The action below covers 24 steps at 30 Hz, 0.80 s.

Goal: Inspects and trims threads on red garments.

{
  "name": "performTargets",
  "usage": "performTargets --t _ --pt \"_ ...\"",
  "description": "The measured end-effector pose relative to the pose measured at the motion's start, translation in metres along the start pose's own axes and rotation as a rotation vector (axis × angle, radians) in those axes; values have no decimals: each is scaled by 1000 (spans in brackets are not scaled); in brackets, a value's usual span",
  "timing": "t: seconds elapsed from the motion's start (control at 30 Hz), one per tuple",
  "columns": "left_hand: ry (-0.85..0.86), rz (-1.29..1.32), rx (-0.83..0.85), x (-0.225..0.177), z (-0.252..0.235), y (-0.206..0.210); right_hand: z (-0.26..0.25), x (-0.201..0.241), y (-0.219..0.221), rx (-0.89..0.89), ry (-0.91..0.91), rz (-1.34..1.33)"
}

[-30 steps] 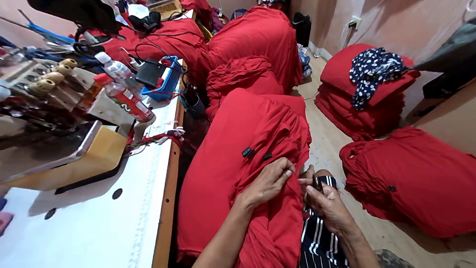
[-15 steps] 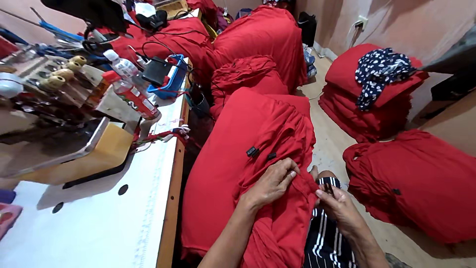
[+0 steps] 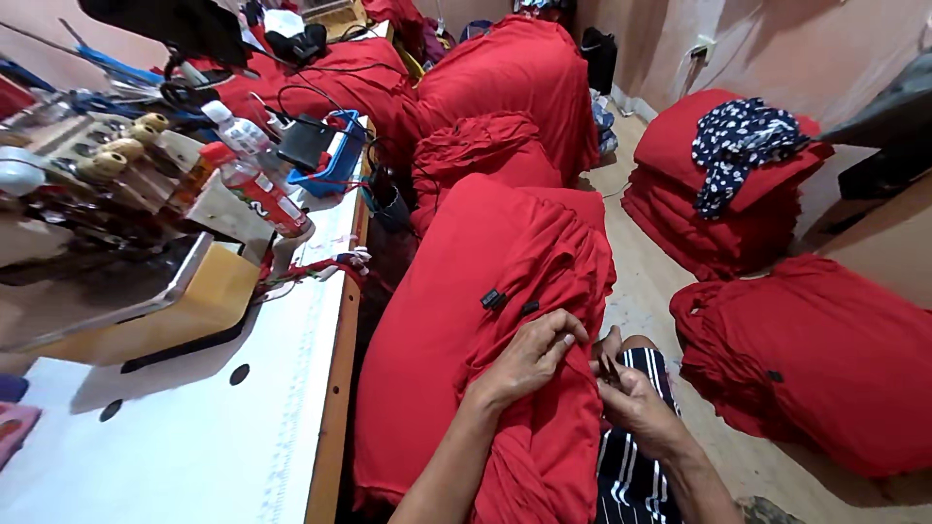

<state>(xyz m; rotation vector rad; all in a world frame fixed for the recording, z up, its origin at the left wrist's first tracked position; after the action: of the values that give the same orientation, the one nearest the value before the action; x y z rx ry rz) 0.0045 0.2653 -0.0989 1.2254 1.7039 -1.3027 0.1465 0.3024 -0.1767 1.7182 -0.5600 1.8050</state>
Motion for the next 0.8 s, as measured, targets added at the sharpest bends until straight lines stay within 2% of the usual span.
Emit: performTargets --t 0.07,0.13,0.33,0.5,0.8 --pt "4 10 -5 1 0 -1 0 -6 11 31 68 -199" --pt "2 12 -1 2 1 -1 1 -8 9 14 69 -268" --pt "-1 10 -1 2 0 -1 9 -1 -12 -85 -54 119" --pt "-14 4 -3 1 1 0 14 11 -12 -143 -280 345" --pt "-25 6 -5 2 1 0 10 17 -6 -149 -274 383"
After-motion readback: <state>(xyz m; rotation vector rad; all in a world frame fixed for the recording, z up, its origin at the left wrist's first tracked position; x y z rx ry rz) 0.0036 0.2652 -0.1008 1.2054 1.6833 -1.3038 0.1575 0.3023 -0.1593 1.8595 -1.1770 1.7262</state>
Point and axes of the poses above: each hand's wrist, its own z-axis away from the middle knuckle, its own y-axis out of the palm, x = y × z, the point moved 6 cm from there along -z, towards the middle knuckle, and after that the axes turned 13 degrees about z, right-handed, at the moved point
